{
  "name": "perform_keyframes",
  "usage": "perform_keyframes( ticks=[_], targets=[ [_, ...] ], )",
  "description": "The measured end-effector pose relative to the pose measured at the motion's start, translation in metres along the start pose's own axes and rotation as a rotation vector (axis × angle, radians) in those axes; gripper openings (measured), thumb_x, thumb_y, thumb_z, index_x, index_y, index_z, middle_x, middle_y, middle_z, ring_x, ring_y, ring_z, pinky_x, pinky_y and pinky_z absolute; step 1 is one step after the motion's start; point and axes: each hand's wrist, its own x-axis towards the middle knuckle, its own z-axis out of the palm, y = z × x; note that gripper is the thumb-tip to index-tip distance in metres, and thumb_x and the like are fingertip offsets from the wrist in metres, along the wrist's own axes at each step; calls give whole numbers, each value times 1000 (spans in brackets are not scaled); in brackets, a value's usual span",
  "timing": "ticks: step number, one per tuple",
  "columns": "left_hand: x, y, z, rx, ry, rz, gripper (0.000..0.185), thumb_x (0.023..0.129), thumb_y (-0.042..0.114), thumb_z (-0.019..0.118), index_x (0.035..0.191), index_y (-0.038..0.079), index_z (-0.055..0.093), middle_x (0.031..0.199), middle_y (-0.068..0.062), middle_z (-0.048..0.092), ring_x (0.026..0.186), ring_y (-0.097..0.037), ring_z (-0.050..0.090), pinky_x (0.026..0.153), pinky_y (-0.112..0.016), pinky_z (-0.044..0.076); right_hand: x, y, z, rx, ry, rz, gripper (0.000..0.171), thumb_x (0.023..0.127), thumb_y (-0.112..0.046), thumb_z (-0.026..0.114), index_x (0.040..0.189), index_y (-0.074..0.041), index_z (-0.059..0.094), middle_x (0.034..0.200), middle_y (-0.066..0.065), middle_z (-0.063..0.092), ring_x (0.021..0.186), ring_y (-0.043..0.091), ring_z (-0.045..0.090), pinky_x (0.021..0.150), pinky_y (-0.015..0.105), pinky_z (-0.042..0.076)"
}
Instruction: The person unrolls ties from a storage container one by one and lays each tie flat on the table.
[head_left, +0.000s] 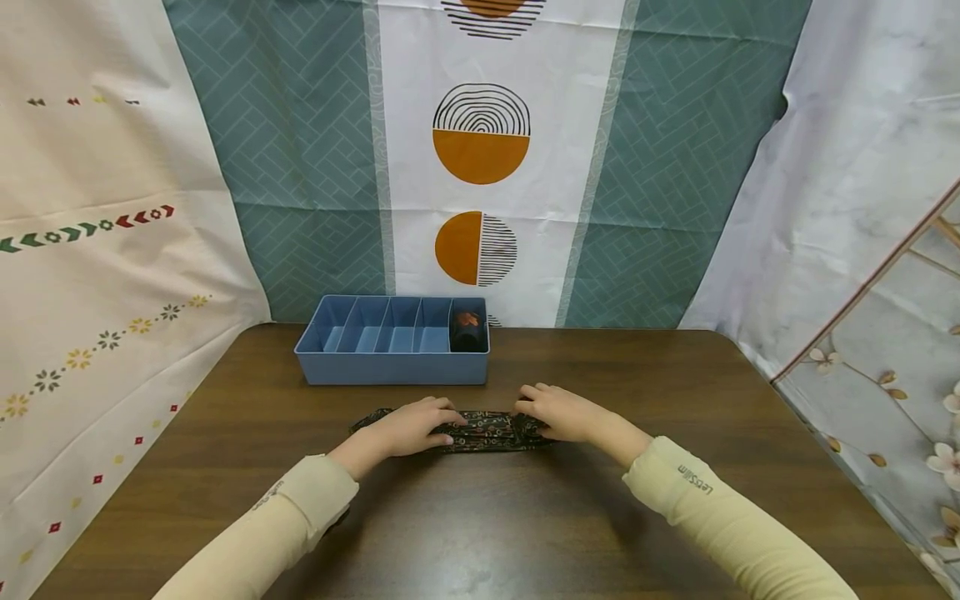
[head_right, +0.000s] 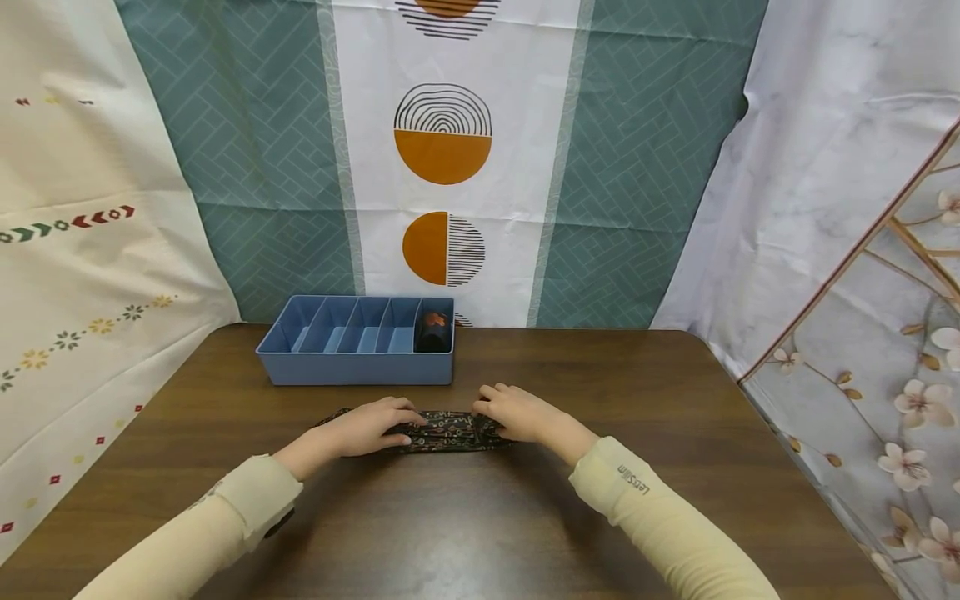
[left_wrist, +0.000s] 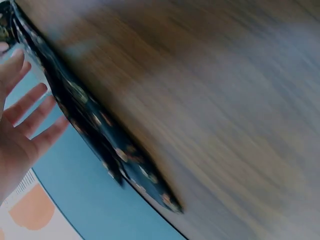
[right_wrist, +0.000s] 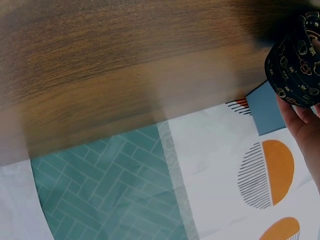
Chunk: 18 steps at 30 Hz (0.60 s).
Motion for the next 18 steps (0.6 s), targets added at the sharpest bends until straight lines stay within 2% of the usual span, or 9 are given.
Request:
perform_keyframes(
  ticks=[11,15,18],
  targets=[
    [35,27,13,78,44,45,37,92,25,61,129,19,58,122,-3,57,110,-19,56,88,-36,51,-2,3,2,20,5,2,38,78,-8,76,113,-11,62,110,7,56,94,22,58,83,34,52],
    [45,33,16,134,28,46,42,91,26,62,132,20,56,125,-3,56,112,-20,55,87,-35,52,-2,3,3,28,18,3,38,78,-8,76,114,-10,62,112,7,56,95,22,58,83,34,52],
    [48,38,16,148,-14,32,44,90,26,64,133,21,55,128,-5,55,115,-21,54,87,-34,52,-3,3,4,31,30,-7,37,78,-7,76,113,-9,62,115,9,56,97,23,58,84,35,52]
  ],
)
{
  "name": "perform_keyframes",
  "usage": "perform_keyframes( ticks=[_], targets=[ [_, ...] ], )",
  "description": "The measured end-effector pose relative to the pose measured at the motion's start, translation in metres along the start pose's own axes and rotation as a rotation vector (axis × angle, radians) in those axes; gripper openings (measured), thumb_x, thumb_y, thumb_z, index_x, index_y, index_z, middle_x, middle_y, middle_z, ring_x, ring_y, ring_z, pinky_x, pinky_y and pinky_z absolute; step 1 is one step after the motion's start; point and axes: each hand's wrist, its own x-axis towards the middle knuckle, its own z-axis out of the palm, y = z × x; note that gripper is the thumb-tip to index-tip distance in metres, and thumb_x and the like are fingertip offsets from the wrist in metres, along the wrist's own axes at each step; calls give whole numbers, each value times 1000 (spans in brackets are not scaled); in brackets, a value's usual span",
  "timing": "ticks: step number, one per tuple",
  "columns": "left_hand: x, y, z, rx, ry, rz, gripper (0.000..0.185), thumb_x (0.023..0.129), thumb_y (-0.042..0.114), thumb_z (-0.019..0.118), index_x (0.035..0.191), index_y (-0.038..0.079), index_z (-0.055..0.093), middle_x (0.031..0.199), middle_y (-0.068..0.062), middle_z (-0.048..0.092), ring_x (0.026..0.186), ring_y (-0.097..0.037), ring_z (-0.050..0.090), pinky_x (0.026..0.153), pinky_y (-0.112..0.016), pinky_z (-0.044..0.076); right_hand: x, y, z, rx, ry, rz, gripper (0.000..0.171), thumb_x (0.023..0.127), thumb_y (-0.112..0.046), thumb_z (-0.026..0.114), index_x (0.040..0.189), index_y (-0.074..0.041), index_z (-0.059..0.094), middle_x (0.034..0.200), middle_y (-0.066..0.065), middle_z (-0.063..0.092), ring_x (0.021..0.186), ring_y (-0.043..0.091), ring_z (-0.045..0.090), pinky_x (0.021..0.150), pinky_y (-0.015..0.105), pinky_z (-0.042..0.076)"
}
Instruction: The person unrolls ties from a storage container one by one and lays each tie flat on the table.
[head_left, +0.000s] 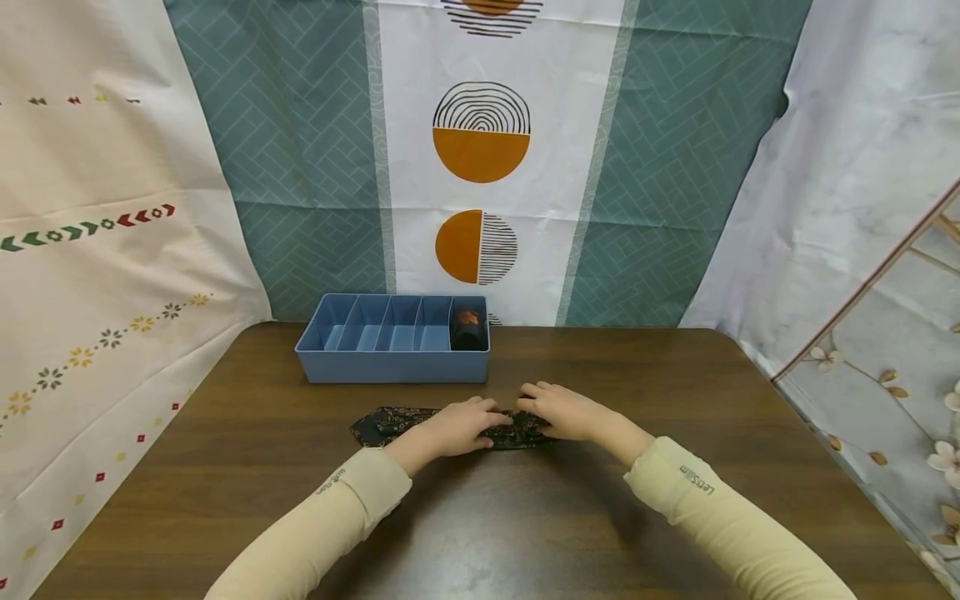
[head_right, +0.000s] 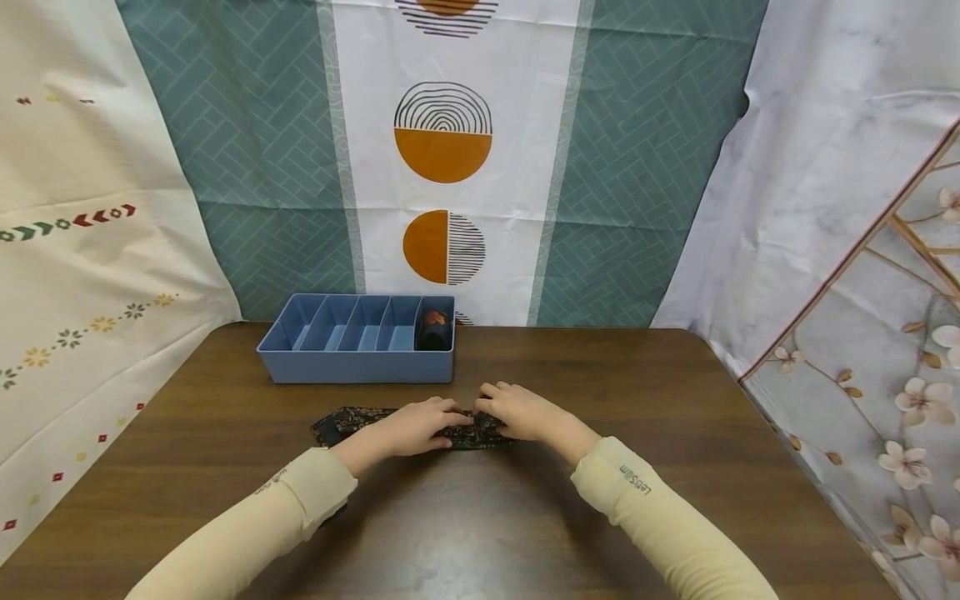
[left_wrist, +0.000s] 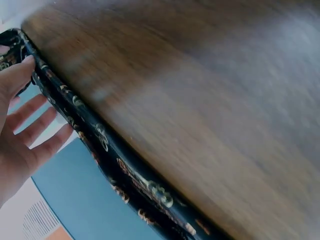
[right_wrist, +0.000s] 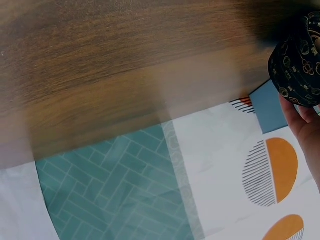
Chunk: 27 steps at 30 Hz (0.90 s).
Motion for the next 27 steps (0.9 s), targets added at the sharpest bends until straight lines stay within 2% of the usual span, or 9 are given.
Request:
perform_keyframes(
  ticks=[4,9,17,27],
  targets=[
    [0,2,1,-25,-33,-20,47,89,24,65,134,21,54,130,-5,54,117,-22,53,88,-35,52,-1,1,1,-2,17,-10,37,78,-6,76,112,-8,62,119,9,57,100,24,58,86,36,52],
    [2,2,3,-43,-13,-27,47,88,24,66,133,21,54,129,-4,55,117,-22,53,88,-37,52,-2,1,1,-13,23,1,37,77,-7,76,111,-8,60,120,9,59,103,24,58,87,38,51],
    [2,2,3,-51,-16,-26,47,88,24,66,133,22,55,128,-4,55,116,-22,54,88,-37,51,-4,3,1,-46,-12,11,43,78,-11,76,118,-9,61,118,9,58,101,24,58,87,37,51],
    [2,-1,5,-58,-15,-23,47,87,24,67,132,22,55,127,-3,55,115,-21,54,87,-36,52,-7,4,0,-44,-9,23,38,78,-12,77,113,-9,61,120,9,57,101,25,58,85,37,52]
  ],
)
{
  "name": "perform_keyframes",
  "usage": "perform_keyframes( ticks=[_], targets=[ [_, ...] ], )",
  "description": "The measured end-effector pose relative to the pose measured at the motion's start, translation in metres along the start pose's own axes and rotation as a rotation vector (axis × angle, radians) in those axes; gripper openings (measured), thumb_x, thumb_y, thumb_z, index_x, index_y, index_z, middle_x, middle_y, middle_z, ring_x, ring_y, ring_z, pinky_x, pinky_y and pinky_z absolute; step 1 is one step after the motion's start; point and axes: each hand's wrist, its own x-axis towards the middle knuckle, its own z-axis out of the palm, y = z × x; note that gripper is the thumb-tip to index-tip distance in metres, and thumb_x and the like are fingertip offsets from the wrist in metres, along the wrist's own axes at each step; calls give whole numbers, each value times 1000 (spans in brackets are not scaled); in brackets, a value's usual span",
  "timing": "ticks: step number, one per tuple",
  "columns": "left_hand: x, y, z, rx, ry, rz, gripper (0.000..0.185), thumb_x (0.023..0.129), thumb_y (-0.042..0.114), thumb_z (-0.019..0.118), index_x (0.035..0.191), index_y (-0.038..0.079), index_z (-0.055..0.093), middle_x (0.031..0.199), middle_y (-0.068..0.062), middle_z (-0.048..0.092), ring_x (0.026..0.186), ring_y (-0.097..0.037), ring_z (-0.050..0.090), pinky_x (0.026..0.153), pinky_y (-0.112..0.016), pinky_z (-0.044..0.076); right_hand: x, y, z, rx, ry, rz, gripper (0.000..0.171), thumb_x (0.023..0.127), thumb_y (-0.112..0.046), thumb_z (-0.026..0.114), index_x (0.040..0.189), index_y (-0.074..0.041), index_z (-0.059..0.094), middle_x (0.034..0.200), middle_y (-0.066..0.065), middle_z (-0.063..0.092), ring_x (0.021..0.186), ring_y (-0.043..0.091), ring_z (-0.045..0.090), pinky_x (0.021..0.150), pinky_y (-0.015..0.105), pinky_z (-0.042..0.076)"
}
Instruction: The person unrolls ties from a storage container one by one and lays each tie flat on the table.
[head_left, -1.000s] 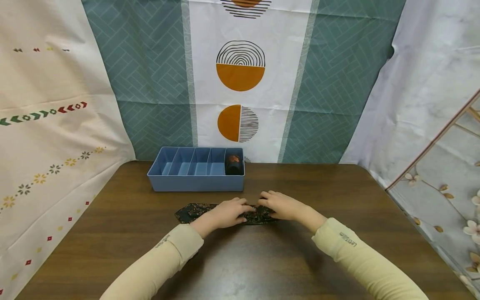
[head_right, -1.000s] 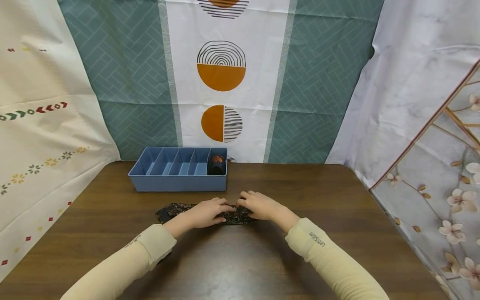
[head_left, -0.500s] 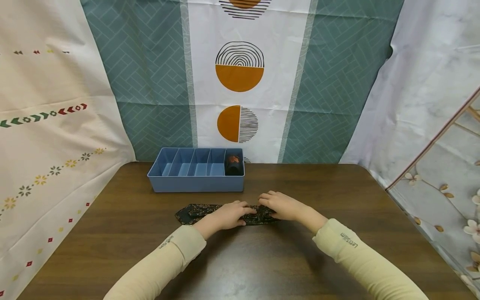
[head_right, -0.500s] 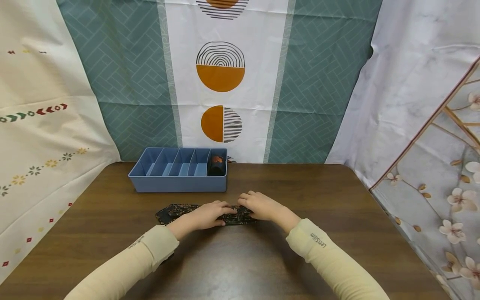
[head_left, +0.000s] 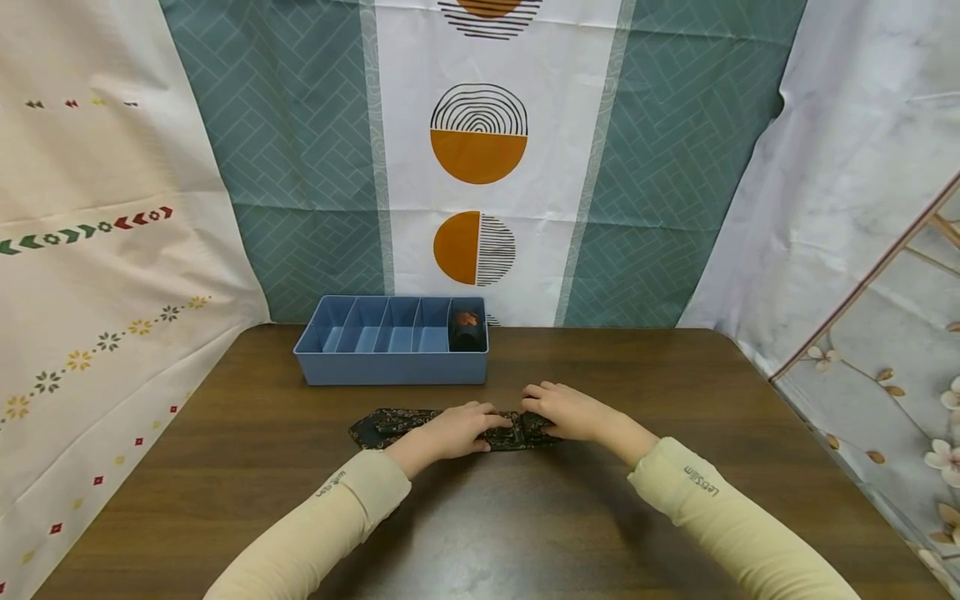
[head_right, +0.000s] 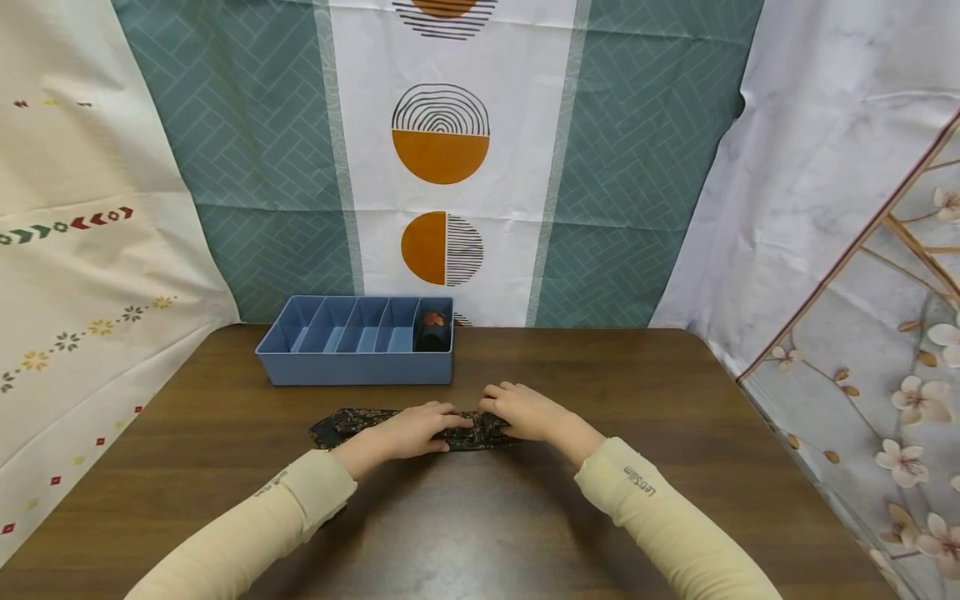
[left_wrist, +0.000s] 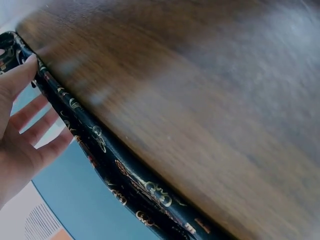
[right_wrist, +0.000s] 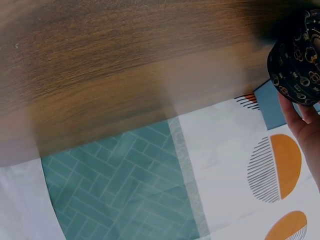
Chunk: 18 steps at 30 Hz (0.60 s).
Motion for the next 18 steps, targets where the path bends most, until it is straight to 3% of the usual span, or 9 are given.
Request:
perform_keyframes(
  ticks=[10,18],
  targets=[
    [-4,-2,-3,-15,-7,-11,47,87,22,67,133,22,54,127,-4,55,117,-22,54,88,-38,51,1,-1,-1,-3,5,6,39,76,-11,78,110,-8,60,118,9,61,103,24,59,86,37,52],
    [-9,-4,-5,-34,-4,-3,48,88,21,66,134,20,54,131,-5,54,119,-24,53,91,-40,50,0,-3,-2,-15,-11,9,44,77,-11,78,117,-8,61,117,9,58,101,25,58,86,37,52]
  ],
)
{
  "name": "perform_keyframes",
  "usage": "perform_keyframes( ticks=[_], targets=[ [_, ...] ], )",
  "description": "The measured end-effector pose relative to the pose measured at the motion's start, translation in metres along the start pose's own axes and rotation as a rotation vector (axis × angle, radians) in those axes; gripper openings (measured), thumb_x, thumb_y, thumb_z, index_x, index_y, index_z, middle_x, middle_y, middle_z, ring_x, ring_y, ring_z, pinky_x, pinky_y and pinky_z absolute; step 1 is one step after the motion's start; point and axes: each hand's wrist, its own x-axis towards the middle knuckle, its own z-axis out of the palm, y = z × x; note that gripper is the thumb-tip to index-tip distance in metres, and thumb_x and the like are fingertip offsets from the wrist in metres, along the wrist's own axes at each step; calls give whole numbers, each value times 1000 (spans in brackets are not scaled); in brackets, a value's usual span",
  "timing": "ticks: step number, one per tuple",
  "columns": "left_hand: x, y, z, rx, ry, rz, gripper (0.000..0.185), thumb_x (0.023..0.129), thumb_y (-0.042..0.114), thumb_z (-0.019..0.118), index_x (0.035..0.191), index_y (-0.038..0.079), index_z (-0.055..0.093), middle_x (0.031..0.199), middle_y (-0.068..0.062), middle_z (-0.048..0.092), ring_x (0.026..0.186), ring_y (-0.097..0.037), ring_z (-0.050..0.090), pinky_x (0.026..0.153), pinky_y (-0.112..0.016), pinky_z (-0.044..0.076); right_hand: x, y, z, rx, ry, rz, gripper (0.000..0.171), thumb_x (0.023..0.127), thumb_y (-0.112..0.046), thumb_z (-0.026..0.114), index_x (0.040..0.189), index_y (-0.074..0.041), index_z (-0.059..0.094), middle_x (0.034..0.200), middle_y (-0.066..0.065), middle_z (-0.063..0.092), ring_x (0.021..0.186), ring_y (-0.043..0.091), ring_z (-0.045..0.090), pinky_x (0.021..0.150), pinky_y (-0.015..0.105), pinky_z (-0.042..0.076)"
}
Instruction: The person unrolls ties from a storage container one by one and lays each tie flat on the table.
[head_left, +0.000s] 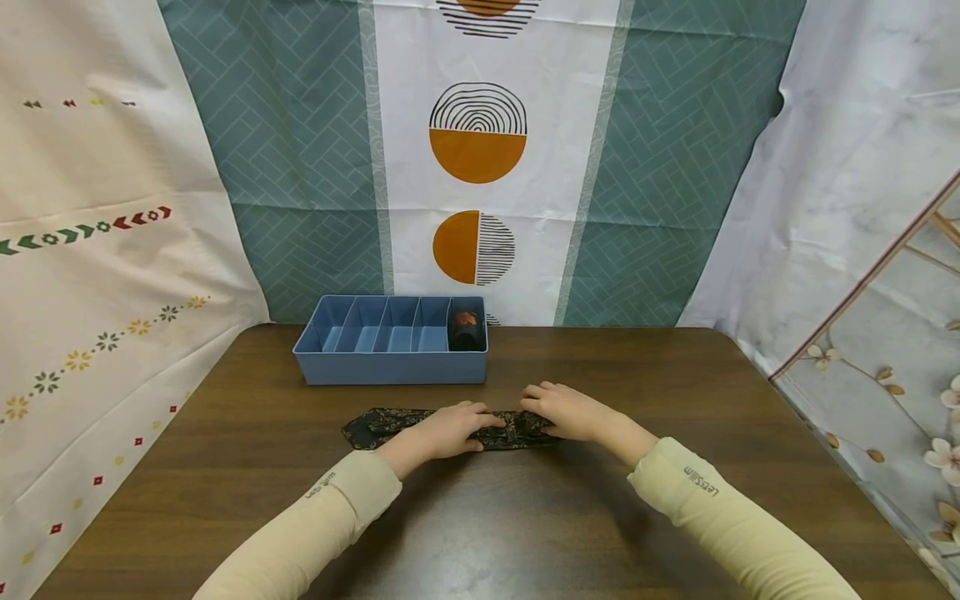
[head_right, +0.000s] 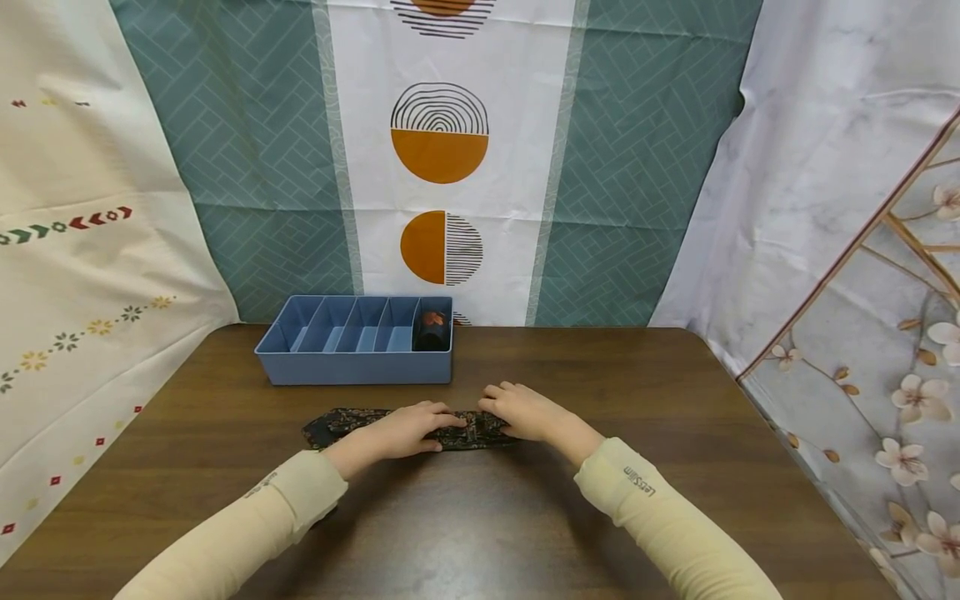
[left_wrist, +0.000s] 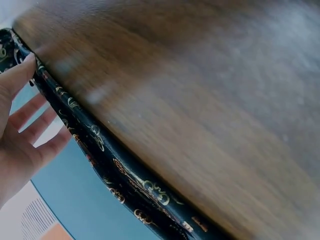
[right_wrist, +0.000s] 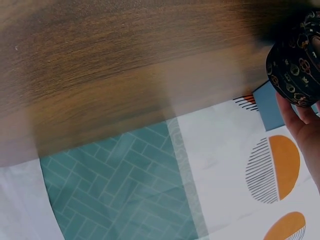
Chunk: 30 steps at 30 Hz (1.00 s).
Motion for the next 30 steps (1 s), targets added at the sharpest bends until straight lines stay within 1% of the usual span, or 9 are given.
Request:
perform_keyframes(
  ticks=[6,13,18,21,25,27,30],
  targets=[
    [-3,-3,0,-6,-1,-1,47,88,21,66,133,20,54,131,-6,54,119,-25,52,91,-41,50,-1,1,1,-8,5,-6,42,78,-13,77,117,-9,61,116,9,57,98,24,58,84,36,53],
    [-6,-6,1,-11,0,5,47,88,21,66,133,19,54,131,-6,54,119,-24,52,92,-40,49,0,2,3,16,14,-13,40,77,-11,77,114,-8,61,117,9,60,100,25,59,86,39,52],
    [-7,-8,3,-8,-1,4,47,88,22,66,134,19,54,131,-6,53,119,-25,52,92,-41,49,-1,2,4,7,24,-19,41,77,-12,78,114,-9,61,115,8,60,98,25,59,84,37,52],
    [-7,-9,4,0,0,7,47,88,22,66,134,20,53,132,-6,53,119,-24,52,92,-41,49,-1,3,4,-1,27,-19,47,76,-12,78,118,-8,59,114,8,59,97,24,59,84,36,52],
    [-8,-12,4,11,4,9,47,89,23,65,134,21,53,132,-5,53,119,-23,52,93,-40,49,-2,3,4,9,19,-11,54,76,-11,78,126,-12,57,108,6,57,92,21,57,80,33,52],
    [-9,-12,4,11,5,8,47,89,23,65,134,21,53,131,-4,53,119,-23,52,93,-41,49,-2,4,5,15,22,-16,51,76,-11,78,123,-13,60,104,5,56,88,20,56,77,32,52],
    [-11,-12,5,7,8,12,47,89,22,65,134,20,53,130,-6,54,117,-25,53,91,-41,50,-2,3,5,21,21,-15,44,76,-11,78,117,-13,62,104,5,56,90,20,57,77,32,52]
  ],
)
